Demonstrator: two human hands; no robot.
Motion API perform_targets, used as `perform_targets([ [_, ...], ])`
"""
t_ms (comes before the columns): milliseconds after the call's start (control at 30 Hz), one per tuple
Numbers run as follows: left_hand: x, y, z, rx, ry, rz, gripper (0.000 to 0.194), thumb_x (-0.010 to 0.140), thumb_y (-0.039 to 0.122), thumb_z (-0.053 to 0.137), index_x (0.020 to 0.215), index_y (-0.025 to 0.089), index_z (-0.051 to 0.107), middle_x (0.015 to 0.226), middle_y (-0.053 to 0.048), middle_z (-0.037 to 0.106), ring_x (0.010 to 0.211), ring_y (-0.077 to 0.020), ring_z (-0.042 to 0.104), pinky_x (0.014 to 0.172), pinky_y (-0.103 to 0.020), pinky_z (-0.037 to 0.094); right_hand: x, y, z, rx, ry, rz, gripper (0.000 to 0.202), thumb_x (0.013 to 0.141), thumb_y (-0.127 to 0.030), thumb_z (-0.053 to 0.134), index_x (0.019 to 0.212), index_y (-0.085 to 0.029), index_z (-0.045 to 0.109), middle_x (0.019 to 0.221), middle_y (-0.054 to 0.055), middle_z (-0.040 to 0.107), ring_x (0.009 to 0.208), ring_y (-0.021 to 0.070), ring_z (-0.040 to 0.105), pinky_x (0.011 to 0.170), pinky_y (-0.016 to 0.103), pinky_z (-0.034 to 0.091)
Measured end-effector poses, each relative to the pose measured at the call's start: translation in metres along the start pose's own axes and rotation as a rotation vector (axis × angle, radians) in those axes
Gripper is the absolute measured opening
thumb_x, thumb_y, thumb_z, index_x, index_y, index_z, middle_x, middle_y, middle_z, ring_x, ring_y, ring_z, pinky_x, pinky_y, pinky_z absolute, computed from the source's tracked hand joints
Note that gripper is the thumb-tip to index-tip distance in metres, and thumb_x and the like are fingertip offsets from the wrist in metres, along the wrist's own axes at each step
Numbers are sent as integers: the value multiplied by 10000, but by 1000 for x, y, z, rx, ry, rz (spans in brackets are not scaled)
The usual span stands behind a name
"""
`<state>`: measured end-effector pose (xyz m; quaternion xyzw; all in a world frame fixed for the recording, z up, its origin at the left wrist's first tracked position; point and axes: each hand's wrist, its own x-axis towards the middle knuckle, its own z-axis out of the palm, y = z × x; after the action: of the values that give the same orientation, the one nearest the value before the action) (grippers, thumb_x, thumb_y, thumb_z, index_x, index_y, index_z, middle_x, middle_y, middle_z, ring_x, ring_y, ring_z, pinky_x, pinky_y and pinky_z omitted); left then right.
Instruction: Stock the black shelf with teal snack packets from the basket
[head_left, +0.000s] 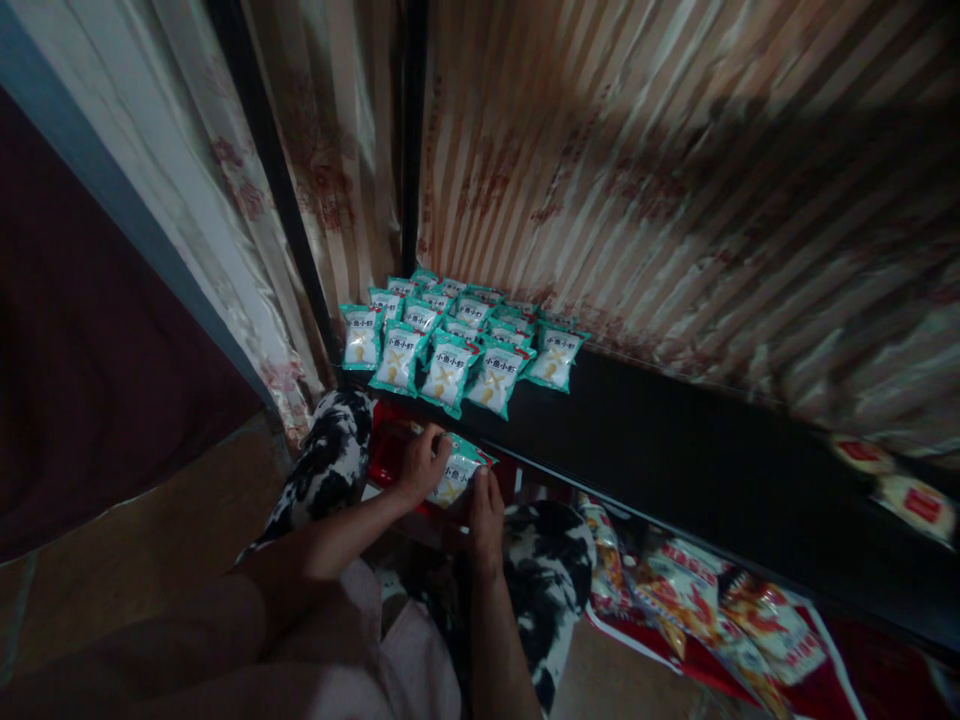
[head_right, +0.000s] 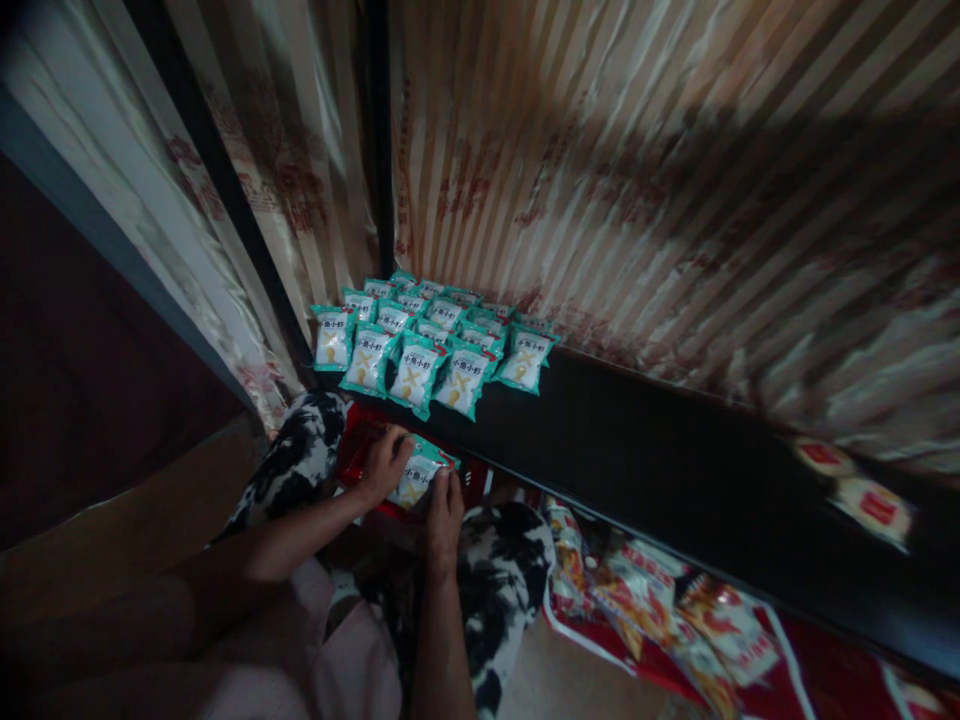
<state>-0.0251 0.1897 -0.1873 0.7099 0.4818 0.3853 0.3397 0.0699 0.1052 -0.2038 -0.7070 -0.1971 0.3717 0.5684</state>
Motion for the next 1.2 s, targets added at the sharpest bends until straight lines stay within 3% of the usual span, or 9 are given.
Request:
perform_targets([
  [200,-1,12,-5,-55,-8,-60,191,858,303,399,710,206,469,651,24,521,645,-128,514,652,-233,387,-15,-9,3,205,-123,113,666,702,-701,504,1029,-139,647,873,73,711,766,224,637,626,300,482],
  [367,0,17,-5,-17,-34,-177,202,842,312,398,684,208,469,655,17,528,675,-142,531,677,-243,392,-16,-5,2,160,-97,82,667,687,-727,503,941,-128,655,845,80,712,749,227,633,646,311,491],
  [533,-4,12,-5,-65,-210,-281,314,878,432,348,881,208,568,904,-48,657,922,-186,601,836,-275,419,-12,0,-1,100,-73,40,630,725,-723,453,901,-160,675,848,91,721,748,244,654,636,331,503],
  [700,-16,7,-8,-138,-427,-378,538,802,560,461,1165,173,557,1227,-107,602,1186,-245,519,994,-329,363,-7,2,-8,53,59,-1,569,742,-696,439,877,-211,705,802,73,726,709,255,668,587,344,503],
  [833,-26,14,-10,-128,-460,-370,545,748,533,553,1173,193,571,1228,-102,609,1163,-268,538,982,-347,384,-4,4,-12,76,80,22,581,753,-692,418,894,-208,706,810,72,728,732,262,678,591,350,507],
  [1067,-27,18,-8,-85,-479,-302,472,782,508,497,1109,182,595,1077,-80,671,995,-248,615,864,-311,454,-5,6,-15,114,48,37,658,755,-708,387,974,-163,684,886,93,721,809,262,672,651,349,512],
  [1200,-27,23,-10,-84,-464,-283,460,788,492,495,1103,170,587,1048,-77,675,973,-237,620,838,-293,458,-4,11,-16,74,80,-118,603,798,-661,380,982,-181,694,910,66,721,841,236,670,692,319,507],
])
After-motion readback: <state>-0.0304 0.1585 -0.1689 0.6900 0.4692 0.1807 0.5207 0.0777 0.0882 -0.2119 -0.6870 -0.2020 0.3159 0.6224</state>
